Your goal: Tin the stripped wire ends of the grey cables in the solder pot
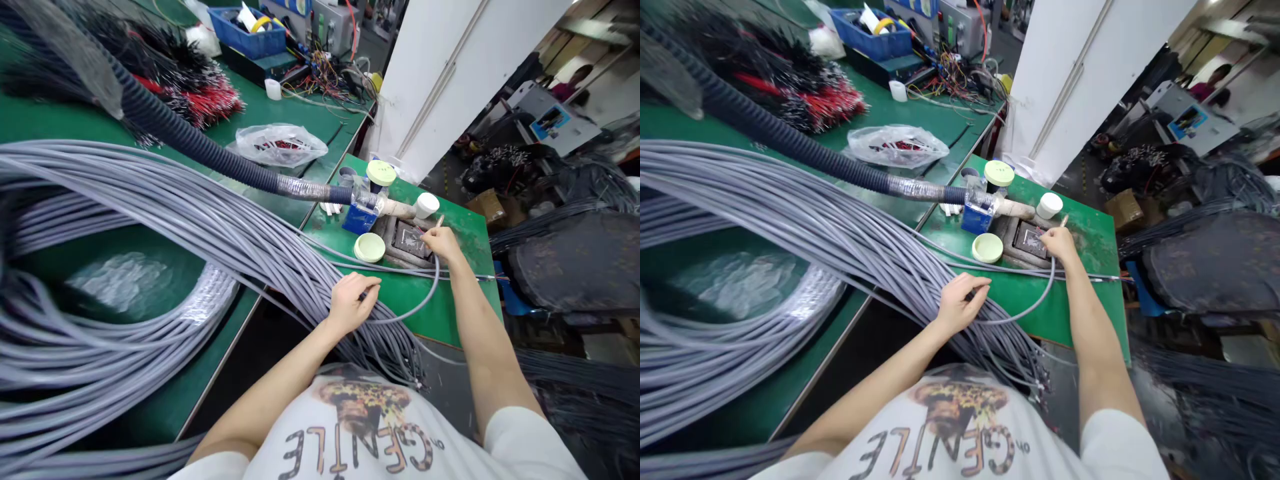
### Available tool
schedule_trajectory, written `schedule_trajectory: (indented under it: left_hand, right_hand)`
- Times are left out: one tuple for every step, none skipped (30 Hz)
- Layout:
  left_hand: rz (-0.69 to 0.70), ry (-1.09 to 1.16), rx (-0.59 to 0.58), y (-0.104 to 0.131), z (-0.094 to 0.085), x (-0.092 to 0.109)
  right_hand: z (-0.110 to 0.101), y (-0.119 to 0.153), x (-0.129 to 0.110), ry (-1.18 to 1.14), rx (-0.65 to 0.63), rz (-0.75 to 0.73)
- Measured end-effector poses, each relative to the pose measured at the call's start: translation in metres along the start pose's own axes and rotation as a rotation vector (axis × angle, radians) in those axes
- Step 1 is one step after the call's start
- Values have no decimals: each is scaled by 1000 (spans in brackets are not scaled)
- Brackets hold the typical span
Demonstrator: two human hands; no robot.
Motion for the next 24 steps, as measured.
schedule_trajectory:
  left_hand:
    - [-2,25,9,-1,-1,0]
    - [-1,44,15,-2,-1,0]
    - [1,53,20,-2,-2,1]
    - [4,56,18,-3,-2,1]
    - [7,54,15,-3,-2,1]
    - [10,49,11,-3,-1,1]
    - [13,46,7,-3,-1,1]
    - [15,43,4,-3,-1,1]
    - [16,41,3,-2,-1,1]
    - [17,39,2,-2,-1,0]
    - [16,35,1,-2,-1,0]
    - [15,31,-1,-2,-1,0]
    - [13,26,-3,-1,-1,-1]
    - [11,21,-5,-1,-1,-1]
    - [9,17,-8,-1,0,-2]
    - [8,14,-10,-1,0,-2]
    - [6,13,-11,-1,0,-3]
    - [3,13,-13,-2,0,-3]
    - [1,12,-13,-2,0,-4]
    - [-2,12,-14,-2,1,-4]
    - [-3,12,-14,-2,1,-5]
    - [-6,11,-15,-2,1,-6]
    - [-8,11,-15,-1,2,-6]
    - [-10,10,-14,-1,2,-7]
  right_hand:
    - [1,-2,-1,44,-5,-4]
    - [1,-4,-3,92,-10,-13]
    - [1,-5,-6,141,-16,-26]
    - [1,-6,-10,192,-25,-43]
    - [2,-7,-15,241,-36,-61]
    - [2,-7,-19,289,-49,-79]
    - [3,-8,-23,333,-62,-96]
    - [4,-8,-27,374,-76,-111]
    - [5,-8,-30,412,-89,-123]
    - [6,-8,-33,446,-100,-133]
    - [7,-9,-36,477,-112,-142]
    - [8,-9,-38,504,-123,-149]
    - [10,-10,-39,529,-134,-155]
    - [12,-10,-41,551,-144,-160]
    - [14,-11,-42,571,-152,-163]
    - [16,-11,-44,589,-159,-165]
    - [18,-11,-45,604,-164,-166]
    - [20,-11,-47,617,-168,-166]
    - [22,-12,-48,628,-170,-165]
    - [23,-12,-50,635,-171,-165]
    - [23,-12,-51,640,-169,-165]
    - [22,-12,-52,642,-165,-164]
    - [20,-12,-52,648,-160,-162]
    - [15,-11,-50,648,-148,-156]
Point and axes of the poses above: each hand's wrist, its own y-axis away from the middle knuckle, its own z-axis out of the palm, x = y × z, the point moved 6 cm from there along -y, towards the middle knuckle, and after that the axes turned 4 degrees about -x, right-handed, at the moved point
